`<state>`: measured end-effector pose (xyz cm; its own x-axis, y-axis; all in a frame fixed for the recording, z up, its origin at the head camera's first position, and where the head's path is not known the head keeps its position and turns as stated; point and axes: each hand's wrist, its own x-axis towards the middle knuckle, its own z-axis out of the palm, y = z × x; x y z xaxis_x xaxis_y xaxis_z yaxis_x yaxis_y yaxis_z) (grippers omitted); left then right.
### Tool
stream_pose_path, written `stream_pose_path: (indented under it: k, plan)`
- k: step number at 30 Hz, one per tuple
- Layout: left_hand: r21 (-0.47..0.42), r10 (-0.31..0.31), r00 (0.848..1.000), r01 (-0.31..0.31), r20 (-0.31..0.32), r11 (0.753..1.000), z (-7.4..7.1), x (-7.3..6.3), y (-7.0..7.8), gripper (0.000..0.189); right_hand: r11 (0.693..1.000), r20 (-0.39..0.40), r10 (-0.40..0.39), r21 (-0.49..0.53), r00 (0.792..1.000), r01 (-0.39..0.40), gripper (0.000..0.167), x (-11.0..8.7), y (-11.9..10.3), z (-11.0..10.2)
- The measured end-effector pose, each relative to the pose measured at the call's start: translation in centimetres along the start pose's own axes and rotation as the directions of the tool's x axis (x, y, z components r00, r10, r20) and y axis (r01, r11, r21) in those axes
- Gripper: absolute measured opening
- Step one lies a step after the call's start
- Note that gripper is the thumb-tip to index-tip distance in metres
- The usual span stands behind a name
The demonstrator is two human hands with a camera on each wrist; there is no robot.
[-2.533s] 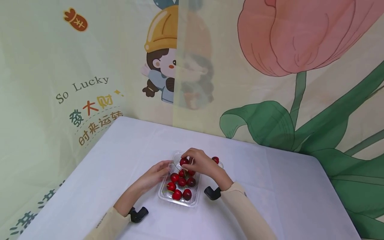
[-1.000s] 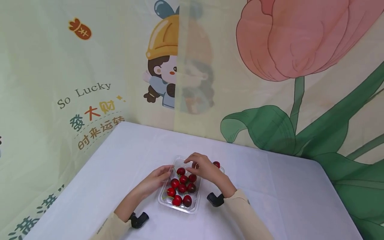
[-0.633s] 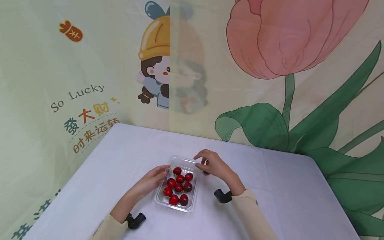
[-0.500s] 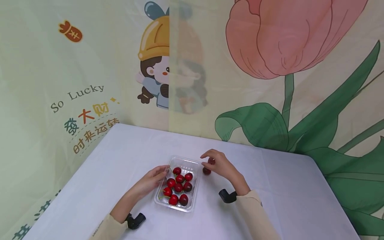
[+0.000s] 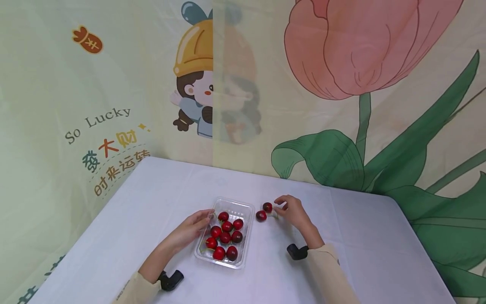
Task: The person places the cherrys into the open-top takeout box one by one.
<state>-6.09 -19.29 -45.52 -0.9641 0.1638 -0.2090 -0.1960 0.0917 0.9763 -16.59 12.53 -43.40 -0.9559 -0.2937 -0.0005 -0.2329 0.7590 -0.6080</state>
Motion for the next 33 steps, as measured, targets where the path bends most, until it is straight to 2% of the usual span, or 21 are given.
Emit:
stream_pose_path:
  k: [3,7,13,21,33]
  plan:
    - [-0.001,-0.003,1.000,0.003,0.002,1.000,0.0,-0.1,0.1,0.044,0.995,0.031,0.102,-0.017,0.994,-0.101,0.024,0.2,0.7,0.6]
    - [0.003,-0.010,1.000,0.010,-0.001,1.000,0.1,-0.1,0.3,0.045,0.989,0.042,0.144,-0.038,0.989,-0.142,0.021,0.3,0.9,1.1]
    - [0.005,-0.009,1.000,0.009,-0.002,1.000,0.1,-0.1,0.3,0.044,0.989,0.015,0.143,-0.043,0.990,-0.142,0.014,0.4,1.1,1.5]
    - [-0.020,0.012,1.000,-0.012,0.003,1.000,0.1,0.0,0.6,0.043,0.995,-0.024,0.097,-0.022,0.995,-0.098,0.010,0.2,1.1,1.4]
    - [-0.005,0.000,1.000,0.000,0.004,1.000,0.0,0.0,0.1,0.043,0.998,0.003,0.062,0.007,0.998,-0.062,0.010,0.0,1.2,0.9]
